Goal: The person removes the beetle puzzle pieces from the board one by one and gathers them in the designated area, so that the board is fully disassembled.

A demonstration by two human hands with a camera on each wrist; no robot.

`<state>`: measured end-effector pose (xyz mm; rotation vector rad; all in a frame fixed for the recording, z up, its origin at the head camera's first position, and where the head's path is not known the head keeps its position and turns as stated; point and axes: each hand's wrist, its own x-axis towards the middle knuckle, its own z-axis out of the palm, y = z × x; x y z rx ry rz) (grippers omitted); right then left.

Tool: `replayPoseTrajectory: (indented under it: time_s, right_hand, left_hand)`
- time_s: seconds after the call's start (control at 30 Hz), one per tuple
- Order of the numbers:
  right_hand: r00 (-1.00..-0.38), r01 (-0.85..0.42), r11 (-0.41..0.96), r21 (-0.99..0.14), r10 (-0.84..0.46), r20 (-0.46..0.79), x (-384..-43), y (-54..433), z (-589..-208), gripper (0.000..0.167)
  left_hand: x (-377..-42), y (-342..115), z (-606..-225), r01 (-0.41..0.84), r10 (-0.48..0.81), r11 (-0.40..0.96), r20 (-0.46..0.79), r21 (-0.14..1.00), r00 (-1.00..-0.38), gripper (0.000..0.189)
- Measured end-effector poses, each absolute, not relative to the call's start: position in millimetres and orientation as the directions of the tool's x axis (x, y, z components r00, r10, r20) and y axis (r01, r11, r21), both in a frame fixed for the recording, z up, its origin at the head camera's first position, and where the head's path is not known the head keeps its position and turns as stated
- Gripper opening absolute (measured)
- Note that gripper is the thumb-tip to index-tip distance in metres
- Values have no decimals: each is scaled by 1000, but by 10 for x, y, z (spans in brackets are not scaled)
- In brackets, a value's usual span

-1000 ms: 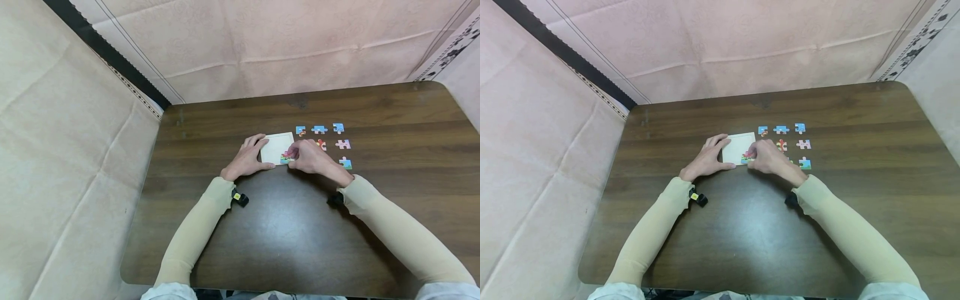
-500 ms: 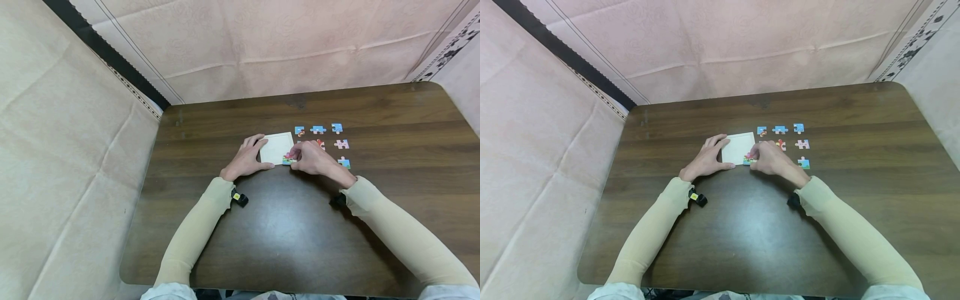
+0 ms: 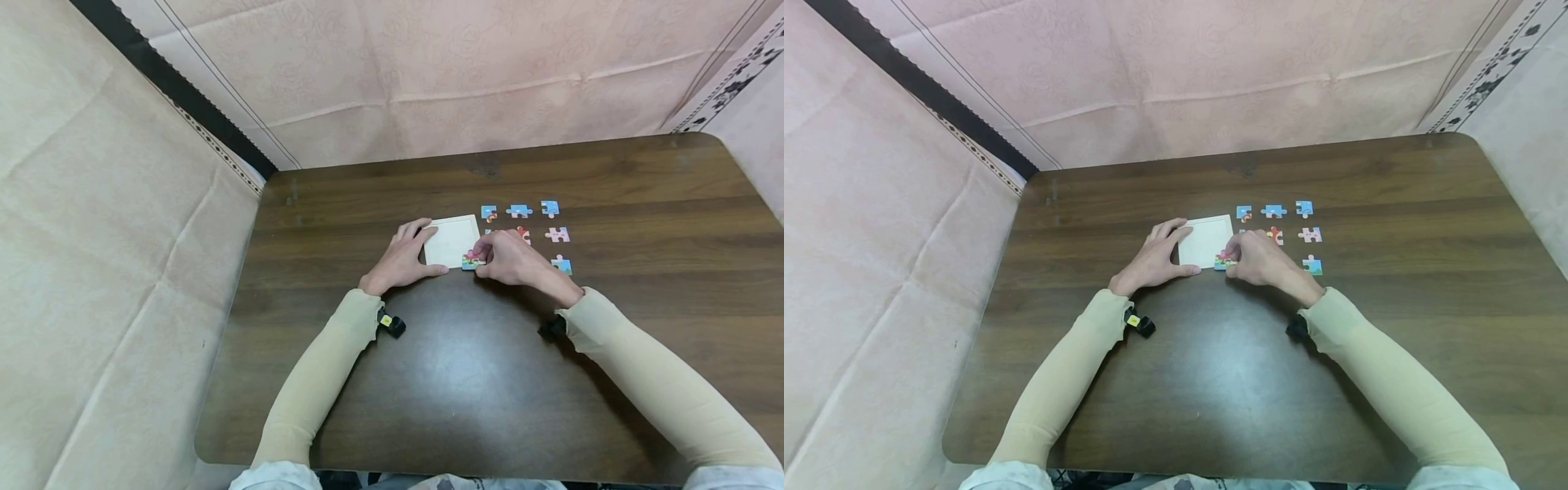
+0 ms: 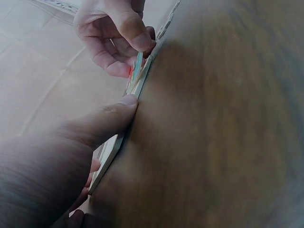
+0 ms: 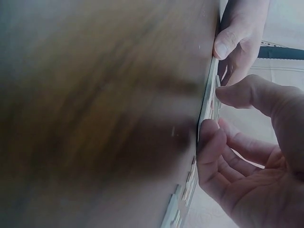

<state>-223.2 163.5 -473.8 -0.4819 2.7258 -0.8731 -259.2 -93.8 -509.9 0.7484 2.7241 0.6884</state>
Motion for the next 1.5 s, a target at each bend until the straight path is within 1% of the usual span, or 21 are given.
replayPoseTrajectory:
  time_s: [0.43, 1.17, 1.3, 1.5]
  right_hand:
    - [-916, -230, 766, -601, -379, -132, -2216, 1672, -4737, 24]
    - [-902, -210, 785, -583, -385, -194, -2235, 1783, -4662, 25]
    - [-904, -208, 786, -582, -381, -192, -2231, 1826, -4642, 27]
    - [-905, -228, 786, -574, -389, -174, -2227, 1868, -4654, 25]
  left_hand:
    - [-2582, -878, -5117, 443, 529, 760, -57, 476, -846, 86]
    - [-2613, -776, -5124, 449, 540, 752, -61, 482, -839, 85]
    - [-2624, -772, -5125, 449, 542, 751, -64, 484, -838, 85]
    - [-2669, -801, -5116, 436, 537, 745, -66, 504, -841, 85]
